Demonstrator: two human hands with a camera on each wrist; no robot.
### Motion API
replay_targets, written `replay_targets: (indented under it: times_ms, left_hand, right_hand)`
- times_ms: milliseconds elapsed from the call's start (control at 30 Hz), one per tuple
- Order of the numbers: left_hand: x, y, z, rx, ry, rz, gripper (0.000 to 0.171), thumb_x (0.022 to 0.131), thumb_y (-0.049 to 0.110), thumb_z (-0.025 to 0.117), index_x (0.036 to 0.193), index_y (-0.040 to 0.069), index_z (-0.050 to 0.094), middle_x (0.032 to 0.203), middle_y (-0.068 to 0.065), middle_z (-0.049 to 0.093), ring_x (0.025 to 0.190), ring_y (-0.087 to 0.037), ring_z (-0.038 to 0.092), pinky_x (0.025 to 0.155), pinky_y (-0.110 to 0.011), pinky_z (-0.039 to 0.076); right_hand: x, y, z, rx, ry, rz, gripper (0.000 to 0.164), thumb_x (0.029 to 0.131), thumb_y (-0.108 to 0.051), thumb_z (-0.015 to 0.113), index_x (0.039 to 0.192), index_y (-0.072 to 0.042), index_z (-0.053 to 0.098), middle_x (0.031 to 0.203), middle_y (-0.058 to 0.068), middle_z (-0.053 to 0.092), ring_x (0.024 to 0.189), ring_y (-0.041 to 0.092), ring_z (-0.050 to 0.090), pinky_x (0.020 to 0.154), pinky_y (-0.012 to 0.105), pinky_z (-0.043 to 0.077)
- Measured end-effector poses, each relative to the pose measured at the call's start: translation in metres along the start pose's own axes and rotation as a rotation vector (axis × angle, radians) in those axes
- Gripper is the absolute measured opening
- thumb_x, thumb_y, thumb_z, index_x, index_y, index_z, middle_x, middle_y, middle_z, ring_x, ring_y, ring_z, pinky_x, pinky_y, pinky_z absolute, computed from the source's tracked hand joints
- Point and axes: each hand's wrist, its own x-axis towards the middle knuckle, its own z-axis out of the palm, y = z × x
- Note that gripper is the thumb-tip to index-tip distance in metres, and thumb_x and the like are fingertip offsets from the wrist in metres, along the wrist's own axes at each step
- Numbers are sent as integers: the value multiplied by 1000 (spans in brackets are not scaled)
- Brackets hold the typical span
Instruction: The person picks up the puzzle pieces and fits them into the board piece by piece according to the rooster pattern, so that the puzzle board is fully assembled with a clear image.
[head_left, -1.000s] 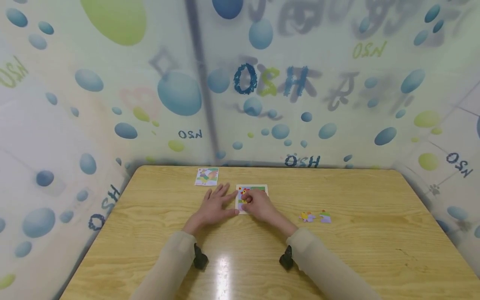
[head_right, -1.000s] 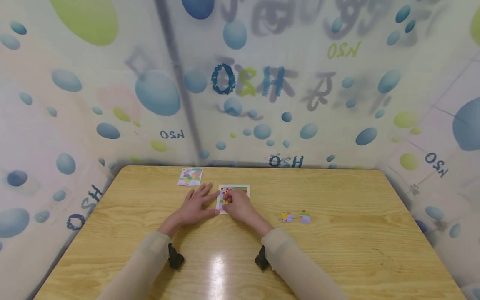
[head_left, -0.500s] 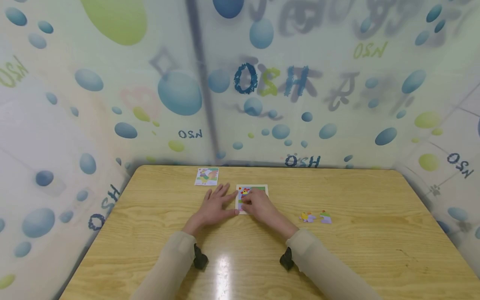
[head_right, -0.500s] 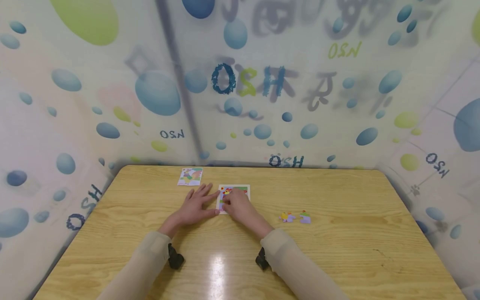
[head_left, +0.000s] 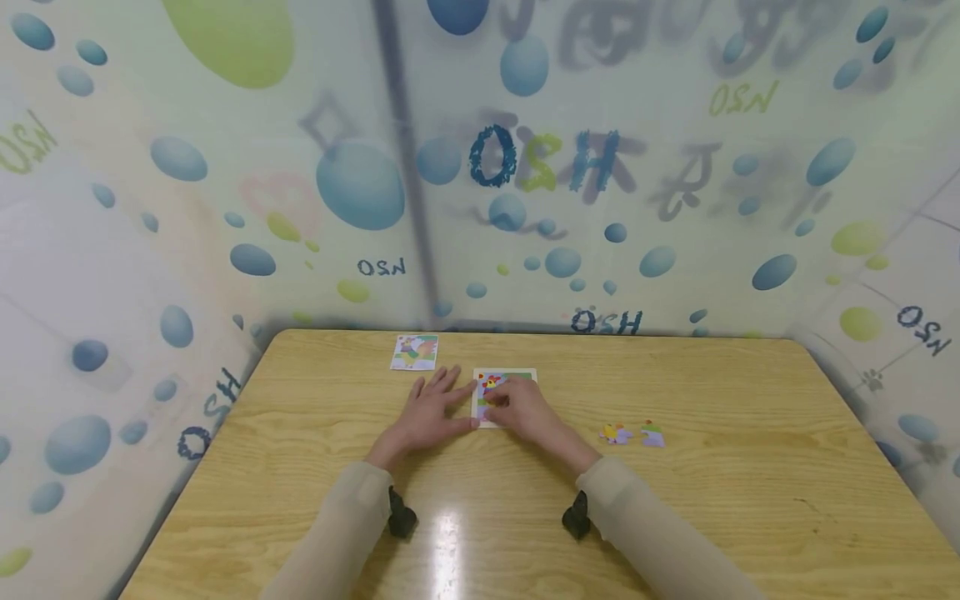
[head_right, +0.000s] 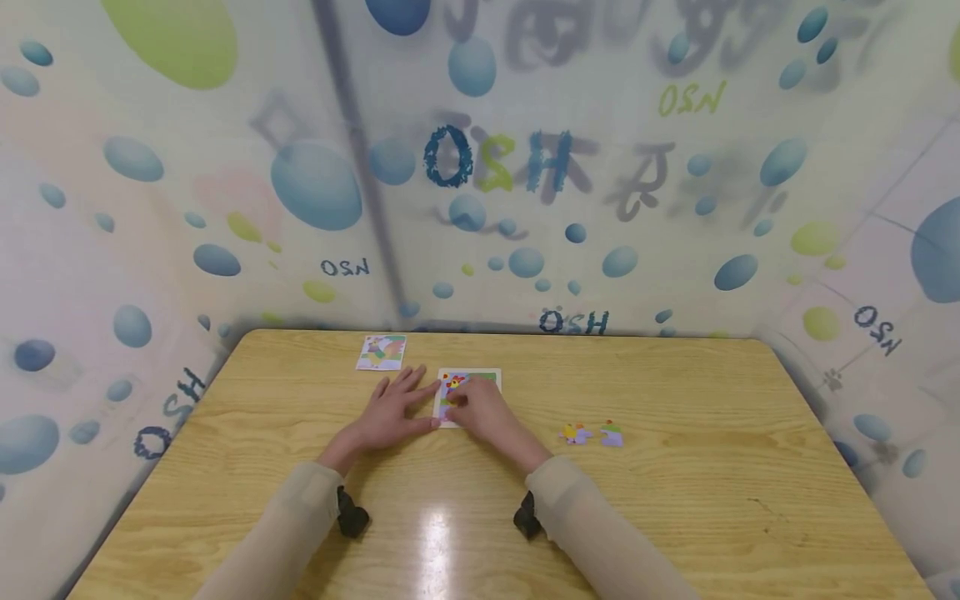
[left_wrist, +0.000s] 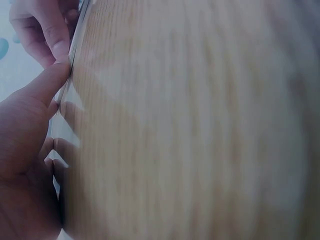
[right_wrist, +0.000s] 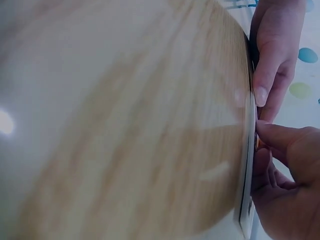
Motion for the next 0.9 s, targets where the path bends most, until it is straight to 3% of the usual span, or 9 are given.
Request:
replay_targets:
  times_ms: [333, 900]
  left_hand:
    - [0, -2, 2, 5, 0, 4, 68, 99, 47, 65, 156, 15, 46, 168, -18, 19, 156, -38, 7, 120, -64, 1]
    - [0, -1, 0, 10, -1, 7, 68, 99, 46, 65, 156, 15, 46, 168, -18, 18, 156, -38, 7, 120, -63, 0]
  right_hand:
    - [-4, -8, 0, -122, -12, -70, 21, 94, -12, 75, 112, -1, 78, 84, 2, 66, 76, 14, 50, 71, 30, 45]
    - [-9, -10, -1, -161, 11, -92, 24, 94, -10, 75, 114, 0, 77, 90, 6, 65, 83, 20, 54, 79, 39, 47]
